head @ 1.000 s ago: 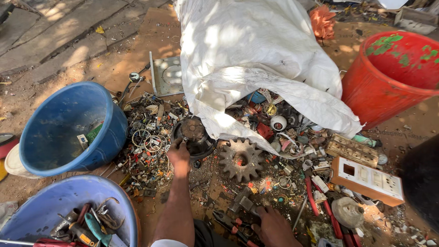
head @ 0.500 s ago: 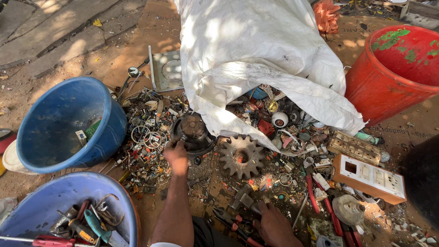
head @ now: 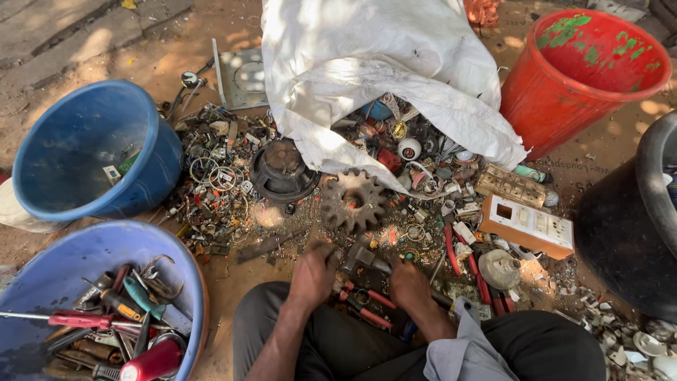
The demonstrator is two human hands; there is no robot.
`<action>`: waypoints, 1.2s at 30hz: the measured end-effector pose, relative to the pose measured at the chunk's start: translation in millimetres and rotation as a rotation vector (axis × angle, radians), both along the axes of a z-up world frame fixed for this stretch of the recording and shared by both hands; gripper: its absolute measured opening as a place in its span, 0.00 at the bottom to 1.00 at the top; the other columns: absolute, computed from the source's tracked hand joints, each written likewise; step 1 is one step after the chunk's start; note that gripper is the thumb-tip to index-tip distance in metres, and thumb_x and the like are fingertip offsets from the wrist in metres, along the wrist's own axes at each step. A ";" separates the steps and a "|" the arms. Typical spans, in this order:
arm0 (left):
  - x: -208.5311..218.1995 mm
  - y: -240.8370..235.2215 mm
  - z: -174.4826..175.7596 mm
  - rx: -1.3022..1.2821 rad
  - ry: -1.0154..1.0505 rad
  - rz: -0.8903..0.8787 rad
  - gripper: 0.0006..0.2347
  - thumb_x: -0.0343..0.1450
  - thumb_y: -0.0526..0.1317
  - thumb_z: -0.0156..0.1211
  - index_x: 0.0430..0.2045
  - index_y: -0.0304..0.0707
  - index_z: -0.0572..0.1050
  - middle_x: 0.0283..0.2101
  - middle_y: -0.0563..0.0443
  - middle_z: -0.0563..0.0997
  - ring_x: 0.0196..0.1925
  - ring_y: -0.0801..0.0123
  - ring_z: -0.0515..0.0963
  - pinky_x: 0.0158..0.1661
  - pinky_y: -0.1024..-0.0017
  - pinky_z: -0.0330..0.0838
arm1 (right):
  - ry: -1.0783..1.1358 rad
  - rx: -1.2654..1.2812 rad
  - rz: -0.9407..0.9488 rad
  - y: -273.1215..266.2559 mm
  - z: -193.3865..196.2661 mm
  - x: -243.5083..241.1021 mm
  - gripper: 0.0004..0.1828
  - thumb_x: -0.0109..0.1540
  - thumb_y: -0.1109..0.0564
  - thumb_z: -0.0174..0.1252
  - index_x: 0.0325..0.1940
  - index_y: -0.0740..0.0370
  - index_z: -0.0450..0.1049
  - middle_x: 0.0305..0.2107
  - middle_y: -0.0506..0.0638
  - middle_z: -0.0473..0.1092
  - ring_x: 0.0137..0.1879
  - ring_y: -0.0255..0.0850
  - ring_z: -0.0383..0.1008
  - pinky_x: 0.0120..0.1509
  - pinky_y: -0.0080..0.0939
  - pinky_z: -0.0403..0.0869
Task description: The person sits on the ground and uses pliers and a hammer to remove a small metal piece from a large gear. They repeatedly strike the gear with the hammer and use pliers to pull out the piece, then place it into a blue bucket.
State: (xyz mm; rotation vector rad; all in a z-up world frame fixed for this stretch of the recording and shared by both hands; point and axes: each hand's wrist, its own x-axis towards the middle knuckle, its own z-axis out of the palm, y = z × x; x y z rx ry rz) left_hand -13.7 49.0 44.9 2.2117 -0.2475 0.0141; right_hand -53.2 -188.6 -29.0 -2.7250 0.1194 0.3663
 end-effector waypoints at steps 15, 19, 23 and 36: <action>6.2 5.7 -29.9 -0.628 0.487 0.217 0.12 0.71 0.38 0.63 0.44 0.28 0.83 0.26 0.52 0.82 0.26 0.75 0.75 0.29 0.73 0.70 | 0.209 0.293 0.172 39.3 -12.9 -34.4 0.15 0.62 0.47 0.60 0.39 0.62 0.77 0.32 0.64 0.77 0.36 0.56 0.75 0.43 0.56 0.73; 8.0 18.7 -31.7 -0.663 0.330 0.260 0.12 0.73 0.39 0.61 0.42 0.26 0.84 0.26 0.51 0.79 0.27 0.75 0.74 0.30 0.73 0.69 | 0.136 0.653 0.025 14.7 -1.4 -40.1 0.13 0.62 0.51 0.63 0.36 0.66 0.80 0.33 0.64 0.76 0.36 0.45 0.76 0.43 0.46 0.72; 14.4 21.1 -29.2 -0.582 0.270 0.227 0.14 0.74 0.42 0.59 0.48 0.30 0.80 0.33 0.53 0.83 0.34 0.78 0.79 0.37 0.76 0.75 | 0.347 1.286 -0.224 7.6 30.0 -49.6 0.33 0.52 0.57 0.59 0.64 0.60 0.73 0.33 0.53 0.68 0.32 0.42 0.66 0.38 0.46 0.67; 24.6 25.8 -26.7 -0.852 0.436 0.138 0.15 0.74 0.37 0.58 0.49 0.21 0.77 0.38 0.41 0.83 0.35 0.61 0.87 0.39 0.65 0.86 | 0.420 1.328 -0.046 32.5 50.2 -39.8 0.15 0.52 0.58 0.55 0.41 0.66 0.74 0.26 0.49 0.69 0.30 0.36 0.67 0.38 0.41 0.69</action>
